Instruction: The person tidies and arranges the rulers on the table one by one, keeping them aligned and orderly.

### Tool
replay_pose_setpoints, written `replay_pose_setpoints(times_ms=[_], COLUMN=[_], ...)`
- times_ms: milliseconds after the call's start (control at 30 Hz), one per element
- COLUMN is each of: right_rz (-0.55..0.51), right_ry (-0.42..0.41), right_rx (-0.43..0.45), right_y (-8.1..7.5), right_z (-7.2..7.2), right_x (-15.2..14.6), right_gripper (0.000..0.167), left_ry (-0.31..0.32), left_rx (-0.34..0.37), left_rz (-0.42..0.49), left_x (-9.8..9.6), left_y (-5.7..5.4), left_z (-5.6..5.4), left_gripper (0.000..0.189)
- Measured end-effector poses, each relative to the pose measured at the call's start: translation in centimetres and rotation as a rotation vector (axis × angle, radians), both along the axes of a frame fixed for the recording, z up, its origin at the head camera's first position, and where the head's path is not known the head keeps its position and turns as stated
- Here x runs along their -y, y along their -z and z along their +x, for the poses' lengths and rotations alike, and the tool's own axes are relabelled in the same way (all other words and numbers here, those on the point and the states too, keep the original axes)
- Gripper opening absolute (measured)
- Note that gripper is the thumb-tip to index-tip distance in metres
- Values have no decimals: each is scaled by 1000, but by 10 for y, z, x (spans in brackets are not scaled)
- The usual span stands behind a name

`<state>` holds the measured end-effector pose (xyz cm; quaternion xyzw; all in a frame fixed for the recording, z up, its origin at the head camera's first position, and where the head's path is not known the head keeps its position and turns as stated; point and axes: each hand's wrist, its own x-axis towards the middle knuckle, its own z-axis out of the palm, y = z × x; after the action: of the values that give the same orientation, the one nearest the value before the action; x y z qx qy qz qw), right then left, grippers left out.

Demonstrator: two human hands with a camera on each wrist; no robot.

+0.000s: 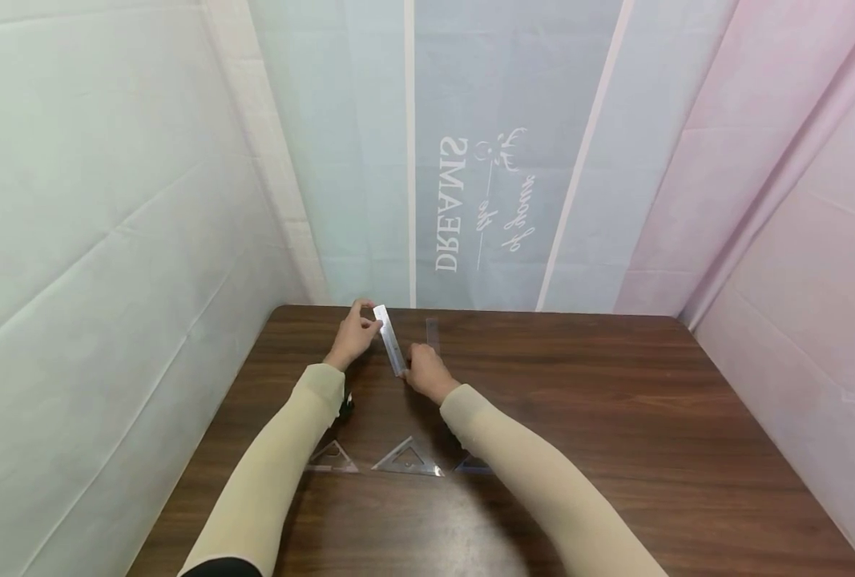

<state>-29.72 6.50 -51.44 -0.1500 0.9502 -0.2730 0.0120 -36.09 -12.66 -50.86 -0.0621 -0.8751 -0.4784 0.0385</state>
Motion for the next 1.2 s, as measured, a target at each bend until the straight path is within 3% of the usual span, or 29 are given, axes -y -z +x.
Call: replay_pose_setpoints(times_ms=[167, 433, 700, 1200], right_rz=[-27, -171, -233, -233], right_ry=[-35, -103, -137, -172], right_rx=[17, 25, 11, -52], right_y=[-4, -6, -18, -20], right_z=[-2, 3, 6, 19], right_x=[-4, -20, -41, -66], right_gripper=[37, 57, 61, 51], left_ry=[-26, -22, -5, 42], left_rx=[-7, 2, 5, 54], left_rz=[38, 69, 111, 177], left_x=[-4, -8, -14, -28], left_y=[0, -6, -16, -15], left_z=[4, 4, 6, 16], left_gripper=[43, 47, 49, 48])
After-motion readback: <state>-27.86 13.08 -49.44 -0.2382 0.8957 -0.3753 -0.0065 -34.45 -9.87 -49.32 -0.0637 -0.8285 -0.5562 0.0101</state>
